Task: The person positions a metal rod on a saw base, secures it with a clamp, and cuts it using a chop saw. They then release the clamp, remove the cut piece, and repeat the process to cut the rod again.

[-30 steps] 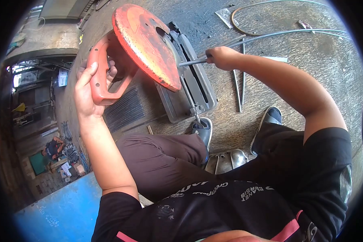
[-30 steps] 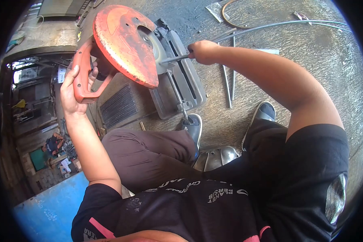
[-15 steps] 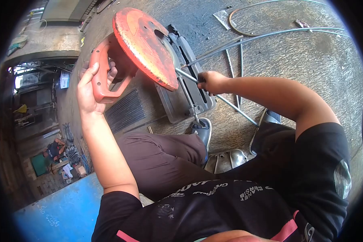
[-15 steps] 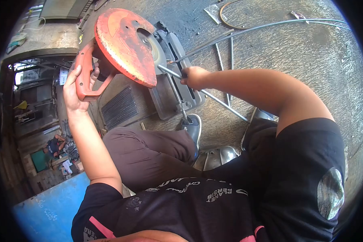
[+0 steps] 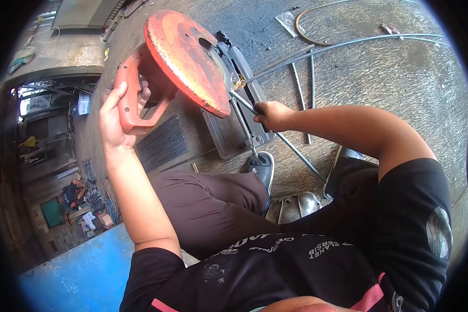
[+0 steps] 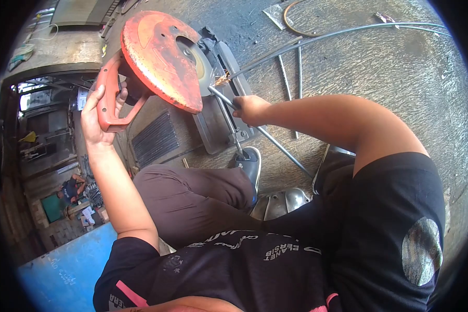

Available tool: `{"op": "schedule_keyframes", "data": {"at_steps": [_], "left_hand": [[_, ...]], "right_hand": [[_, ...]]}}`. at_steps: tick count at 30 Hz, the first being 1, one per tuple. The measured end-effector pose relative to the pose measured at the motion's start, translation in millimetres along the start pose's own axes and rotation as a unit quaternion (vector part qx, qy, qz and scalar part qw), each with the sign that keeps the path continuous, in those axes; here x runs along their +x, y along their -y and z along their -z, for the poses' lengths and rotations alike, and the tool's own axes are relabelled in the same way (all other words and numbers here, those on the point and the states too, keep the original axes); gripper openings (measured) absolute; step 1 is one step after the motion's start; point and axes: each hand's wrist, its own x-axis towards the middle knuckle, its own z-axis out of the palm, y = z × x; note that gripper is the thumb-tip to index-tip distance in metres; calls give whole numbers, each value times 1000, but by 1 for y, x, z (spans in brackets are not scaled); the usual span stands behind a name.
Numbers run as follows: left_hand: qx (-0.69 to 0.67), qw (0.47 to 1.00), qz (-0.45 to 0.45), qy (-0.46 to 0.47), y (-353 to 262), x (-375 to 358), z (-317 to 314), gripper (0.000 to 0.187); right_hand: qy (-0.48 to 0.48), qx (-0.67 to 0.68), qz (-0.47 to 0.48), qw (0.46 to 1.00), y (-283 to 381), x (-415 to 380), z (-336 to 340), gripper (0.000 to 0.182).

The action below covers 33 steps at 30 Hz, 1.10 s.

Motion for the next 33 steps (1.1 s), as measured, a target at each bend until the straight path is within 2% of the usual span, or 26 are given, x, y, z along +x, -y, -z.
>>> {"op": "schedule_keyframes", "data": {"at_steps": [3,5,6,9,15,17,21,23,26,33], "left_hand": [[4,1000,0,-9,0,1,1,30],[24,999,-4,-21,2,1,3,41],[25,999,-3,-22,2,2,4,41],[29,999,-6,-21,2,2,5,40],[46,999,-13,-23,2,3,3,39],[34,999,-17,-12,0,1,-1,27],[28,999,-12,-16,-1,0,-2,26],[14,1000,-5,-15,-1,0,-1,27],[11,1000,0,-2,-2,-1,-2,29],[9,1000,0,-1,-1,0,0,31]], "right_hand": [[-20,-7,28,999,-4,2,0,27],[-26,-1,37,999,-6,3,1,29],[-25,0,37,999,-7,5,2,29],[-16,18,19,1000,-9,8,3,32],[-69,29,17,997,-9,11,1,38],[-46,47,-25,997,-7,10,3,40],[-59,45,-20,997,-9,12,1,40],[-104,-14,-3,994,-7,11,0,40],[-142,-35,12,989,-5,11,-1,38],[-171,-83,10,982,-4,11,-8,31]]}}
